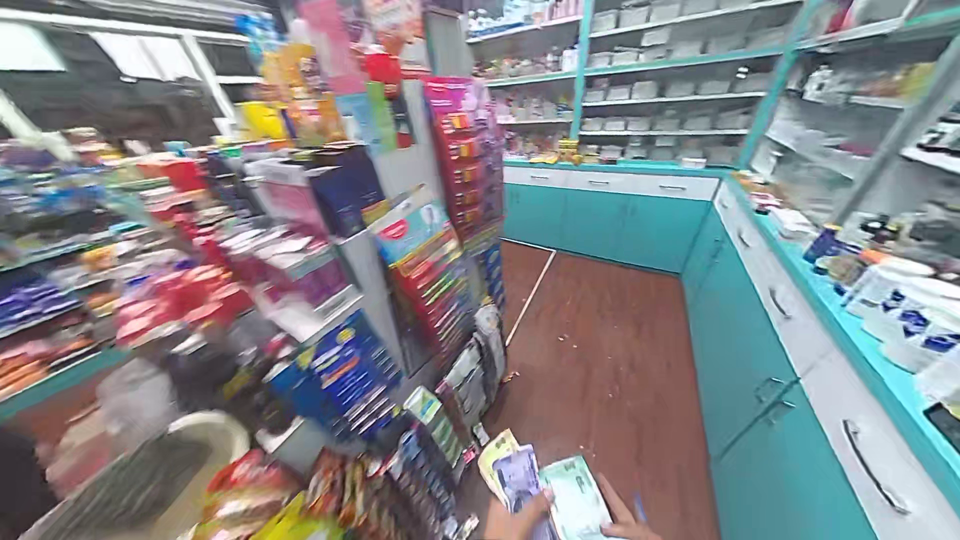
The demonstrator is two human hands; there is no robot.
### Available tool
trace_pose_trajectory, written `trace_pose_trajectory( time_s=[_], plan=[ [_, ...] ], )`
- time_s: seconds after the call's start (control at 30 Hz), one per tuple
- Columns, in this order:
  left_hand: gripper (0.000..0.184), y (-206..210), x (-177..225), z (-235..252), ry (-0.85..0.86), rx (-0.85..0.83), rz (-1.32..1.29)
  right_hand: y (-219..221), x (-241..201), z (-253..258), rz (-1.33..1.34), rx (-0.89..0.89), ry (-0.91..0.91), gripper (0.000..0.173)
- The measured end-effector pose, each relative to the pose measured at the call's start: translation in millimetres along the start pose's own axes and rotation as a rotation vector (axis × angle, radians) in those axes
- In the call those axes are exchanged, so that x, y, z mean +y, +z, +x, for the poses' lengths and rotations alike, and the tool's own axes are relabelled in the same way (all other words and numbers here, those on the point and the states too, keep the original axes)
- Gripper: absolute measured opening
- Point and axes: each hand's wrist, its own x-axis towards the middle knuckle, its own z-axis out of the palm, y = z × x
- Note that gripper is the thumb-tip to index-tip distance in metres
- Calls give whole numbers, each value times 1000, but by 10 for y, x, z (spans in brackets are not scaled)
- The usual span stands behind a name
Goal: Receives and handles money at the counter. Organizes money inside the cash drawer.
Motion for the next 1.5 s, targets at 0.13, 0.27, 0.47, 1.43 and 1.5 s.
trace_pose_trajectory(
  time_s=[0.13,0.27,0.47,1.43,1.5],
  plan=[
    [49,923,630,1331,-32,-194,77,-531,107,1187,-30,131,154,34],
    [47,1743,874,2607,7,-395,143,-1058,420,2402,-55,374,259,22],
    [47,2812,1014,4901,-62,-402,248,-2128,1237,4630,-246,318,312,22],
    [40,2034,5083,14262,61,309,-395,504,5641,15476,-413,-591,156,19],
    [43,1604,5255,14773,123,388,-435,1142,6056,15859,-350,-699,249,25]
  ],
)
